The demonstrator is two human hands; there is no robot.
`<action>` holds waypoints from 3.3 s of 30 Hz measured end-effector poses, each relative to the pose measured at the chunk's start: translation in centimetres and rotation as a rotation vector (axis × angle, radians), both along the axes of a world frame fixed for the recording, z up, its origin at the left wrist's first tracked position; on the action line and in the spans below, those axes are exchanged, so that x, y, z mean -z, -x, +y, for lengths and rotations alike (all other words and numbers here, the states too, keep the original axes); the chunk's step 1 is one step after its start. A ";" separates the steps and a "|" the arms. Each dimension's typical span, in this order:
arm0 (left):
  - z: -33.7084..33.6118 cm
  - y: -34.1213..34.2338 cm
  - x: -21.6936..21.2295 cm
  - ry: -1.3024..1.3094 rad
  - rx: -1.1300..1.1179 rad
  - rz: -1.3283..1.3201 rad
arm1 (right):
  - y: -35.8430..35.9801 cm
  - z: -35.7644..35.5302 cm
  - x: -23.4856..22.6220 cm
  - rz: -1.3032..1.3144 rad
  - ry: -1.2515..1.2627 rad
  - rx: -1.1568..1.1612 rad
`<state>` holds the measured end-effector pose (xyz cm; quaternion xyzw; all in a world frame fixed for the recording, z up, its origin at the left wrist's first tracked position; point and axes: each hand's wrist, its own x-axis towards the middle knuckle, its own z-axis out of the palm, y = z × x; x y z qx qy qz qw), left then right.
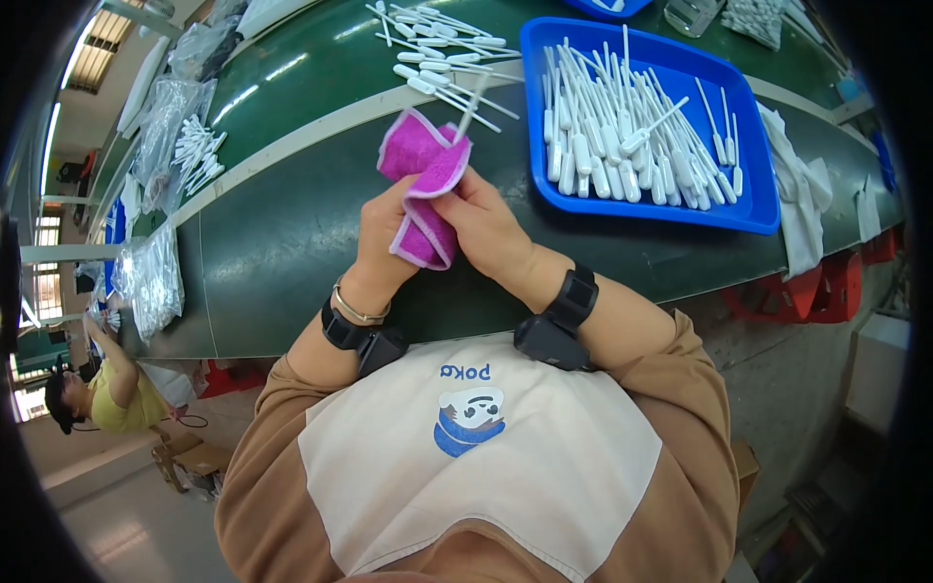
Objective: The person picks up white plastic components from the table, wipes them with a purple cloth, and places them into a blue tray.
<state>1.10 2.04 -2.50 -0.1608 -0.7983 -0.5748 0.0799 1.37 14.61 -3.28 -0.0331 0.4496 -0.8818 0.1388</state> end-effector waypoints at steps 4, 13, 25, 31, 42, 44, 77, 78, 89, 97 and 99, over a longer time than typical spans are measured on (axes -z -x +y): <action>0.4 -0.3 -0.5 0.301 0.006 0.325 | 0.7 0.3 0.1 0.055 -0.073 0.087; 0.2 -1.1 0.5 -0.461 0.205 -0.546 | 1.4 3.0 -2.2 0.296 -0.233 0.199; 0.1 0.1 -0.1 -0.768 0.582 -0.918 | 2.3 3.7 -2.5 0.114 0.292 0.317; -0.4 0.6 -1.0 -0.479 0.410 -0.806 | 3.0 4.2 -2.1 0.067 0.189 0.382; -2.1 1.4 -0.1 -1.136 0.647 -1.018 | 4.0 6.1 -2.8 -0.006 0.402 0.469; -2.3 1.4 -0.2 -1.129 0.632 -1.000 | 3.6 5.4 -2.6 -0.005 0.379 0.431; 0.0 0.4 0.7 -0.937 0.351 -0.919 | 1.0 2.1 -1.8 -0.029 -0.113 0.066; 0.0 0.4 0.7 -0.927 0.346 -0.910 | 1.0 2.1 -1.8 -0.033 -0.115 0.056; -0.4 0.3 0.4 -0.925 0.406 -0.930 | 0.8 1.9 -0.9 0.064 -0.203 0.033; -1.2 0.7 -1.6 -0.162 0.085 -0.663 | 0.5 2.2 -1.3 0.298 -0.324 0.130; -1.8 0.9 -2.3 0.085 0.018 -0.456 | 0.3 2.2 -1.3 0.354 -0.382 0.138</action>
